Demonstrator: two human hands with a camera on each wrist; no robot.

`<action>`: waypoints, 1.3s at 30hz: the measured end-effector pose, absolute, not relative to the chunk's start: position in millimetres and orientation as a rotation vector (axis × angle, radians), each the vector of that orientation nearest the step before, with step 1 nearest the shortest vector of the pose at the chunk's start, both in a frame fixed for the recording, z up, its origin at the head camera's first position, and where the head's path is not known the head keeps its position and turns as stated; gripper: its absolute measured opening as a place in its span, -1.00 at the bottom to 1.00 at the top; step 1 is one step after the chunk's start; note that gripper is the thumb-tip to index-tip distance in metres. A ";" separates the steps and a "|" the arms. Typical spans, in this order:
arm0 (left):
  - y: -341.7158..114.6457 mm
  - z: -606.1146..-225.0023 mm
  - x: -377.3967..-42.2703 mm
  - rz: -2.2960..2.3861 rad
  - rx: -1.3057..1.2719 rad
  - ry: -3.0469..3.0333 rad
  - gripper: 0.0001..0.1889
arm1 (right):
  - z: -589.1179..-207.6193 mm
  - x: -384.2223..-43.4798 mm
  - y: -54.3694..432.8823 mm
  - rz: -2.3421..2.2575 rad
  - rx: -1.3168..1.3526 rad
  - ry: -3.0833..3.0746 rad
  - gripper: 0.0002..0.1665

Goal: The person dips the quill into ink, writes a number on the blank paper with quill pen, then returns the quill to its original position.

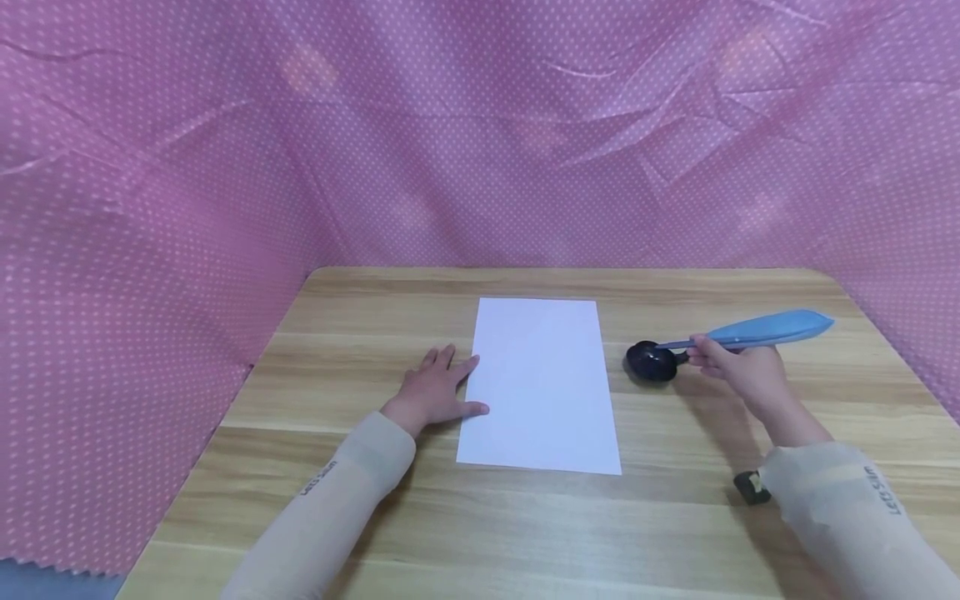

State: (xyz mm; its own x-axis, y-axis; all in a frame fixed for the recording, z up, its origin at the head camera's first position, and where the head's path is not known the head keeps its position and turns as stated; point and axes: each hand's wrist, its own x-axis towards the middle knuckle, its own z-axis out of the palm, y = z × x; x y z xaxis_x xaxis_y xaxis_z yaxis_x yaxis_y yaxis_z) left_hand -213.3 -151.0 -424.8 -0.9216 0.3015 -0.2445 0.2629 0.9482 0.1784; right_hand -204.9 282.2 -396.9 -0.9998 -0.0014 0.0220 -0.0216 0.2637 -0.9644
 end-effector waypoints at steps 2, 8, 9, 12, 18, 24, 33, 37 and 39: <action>-151.6 -424.6 -213.3 0.204 0.417 2.834 -0.05 | -396.5 -205.9 280.3 1.910 0.023 -2.478 -0.45; -152.2 -425.1 -214.2 0.202 0.425 2.834 -0.05 | -396.3 -211.0 270.0 1.903 0.019 -2.472 -0.44; -152.2 -425.3 -214.4 0.200 0.427 2.833 -0.05 | -396.4 -212.1 268.2 1.893 0.017 -2.477 -0.44; -151.9 -425.5 -214.7 0.212 0.422 2.825 -0.05 | -396.5 -215.3 262.2 1.874 0.001 -2.492 -0.41; -151.4 -426.8 -215.5 0.209 0.401 2.817 -0.04 | -396.0 -222.0 247.0 1.899 -0.027 -2.478 -0.40; -151.2 -428.1 -215.6 0.204 0.399 2.819 -0.04 | -395.1 -230.4 227.3 1.901 -0.025 -2.477 -0.43; -151.4 -426.4 -214.5 0.222 0.379 2.810 -0.04 | -400.3 -245.2 200.0 1.853 -0.072 -2.551 -0.44; -151.6 -426.6 -215.1 0.209 0.379 2.811 -0.04 | -403.5 -251.0 191.9 1.826 -0.086 -2.571 -0.46; -151.6 -426.7 -215.7 0.200 0.380 2.811 -0.03 | -405.7 -253.5 189.2 1.805 -0.075 -2.583 -0.48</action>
State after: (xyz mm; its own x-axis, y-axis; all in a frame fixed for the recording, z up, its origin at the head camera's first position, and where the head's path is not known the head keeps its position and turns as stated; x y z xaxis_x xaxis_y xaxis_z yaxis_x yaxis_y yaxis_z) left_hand -215.7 -151.6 -426.7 -0.9209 0.2792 -0.2719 0.2378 0.9553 0.1754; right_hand -253.5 189.2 -405.7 -0.9988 0.0327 -0.0360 0.0451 0.3430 -0.9382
